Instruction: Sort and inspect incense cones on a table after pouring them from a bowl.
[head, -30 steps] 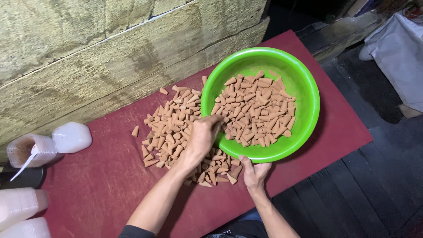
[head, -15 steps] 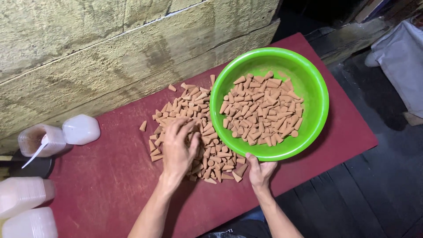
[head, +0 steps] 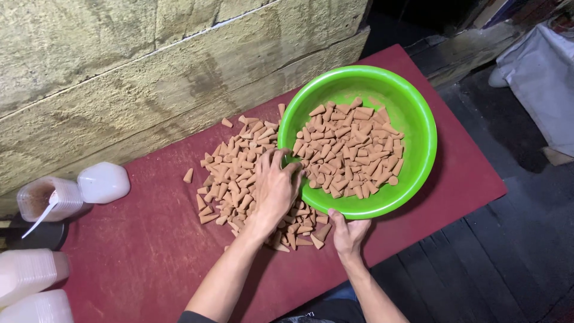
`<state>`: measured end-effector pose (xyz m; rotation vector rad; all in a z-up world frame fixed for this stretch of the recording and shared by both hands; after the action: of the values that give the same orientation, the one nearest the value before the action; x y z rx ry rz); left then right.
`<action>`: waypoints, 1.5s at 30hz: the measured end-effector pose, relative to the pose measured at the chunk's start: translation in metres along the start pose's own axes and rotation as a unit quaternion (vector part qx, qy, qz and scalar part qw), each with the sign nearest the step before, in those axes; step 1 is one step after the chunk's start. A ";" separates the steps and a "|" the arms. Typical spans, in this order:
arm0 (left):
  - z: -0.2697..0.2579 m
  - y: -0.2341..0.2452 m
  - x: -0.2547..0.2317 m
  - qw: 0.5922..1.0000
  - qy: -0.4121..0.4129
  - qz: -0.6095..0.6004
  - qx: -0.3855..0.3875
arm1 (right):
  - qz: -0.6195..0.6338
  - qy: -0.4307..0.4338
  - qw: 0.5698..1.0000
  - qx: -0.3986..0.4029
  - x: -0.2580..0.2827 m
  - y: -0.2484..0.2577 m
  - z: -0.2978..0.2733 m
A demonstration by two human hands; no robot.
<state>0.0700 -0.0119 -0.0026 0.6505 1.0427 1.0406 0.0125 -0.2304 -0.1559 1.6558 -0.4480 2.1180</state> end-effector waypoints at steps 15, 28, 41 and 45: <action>0.060 -0.031 -0.119 0.981 -0.094 -0.124 0.120 | 0.031 0.031 0.999 -0.009 0.064 -0.008 0.012; 0.064 -0.083 -0.104 0.988 -0.150 -0.036 0.005 | 0.029 -0.021 0.999 -0.010 0.031 -0.004 0.004; 0.054 -0.006 -0.057 0.975 -0.007 -0.043 0.219 | 0.041 -0.012 0.999 -0.002 -0.020 0.003 -0.010; 0.063 -0.002 -0.065 0.971 -0.035 -0.073 0.226 | 0.049 -0.025 0.998 -0.005 -0.029 0.004 -0.010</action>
<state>0.1206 -0.0707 0.0452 0.9543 1.2573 0.6476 0.0080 -0.2329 -0.1864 1.7180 -0.5655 2.1439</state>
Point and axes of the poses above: each hand's wrist, its own z-axis towards the middle knuckle, its own y-axis out of the back of the hand, x = y × z, the point moved 6 cm from there along z, towards the middle knuckle, and after that the axes turned 12 degrees about -x, right-handed, at the moved point
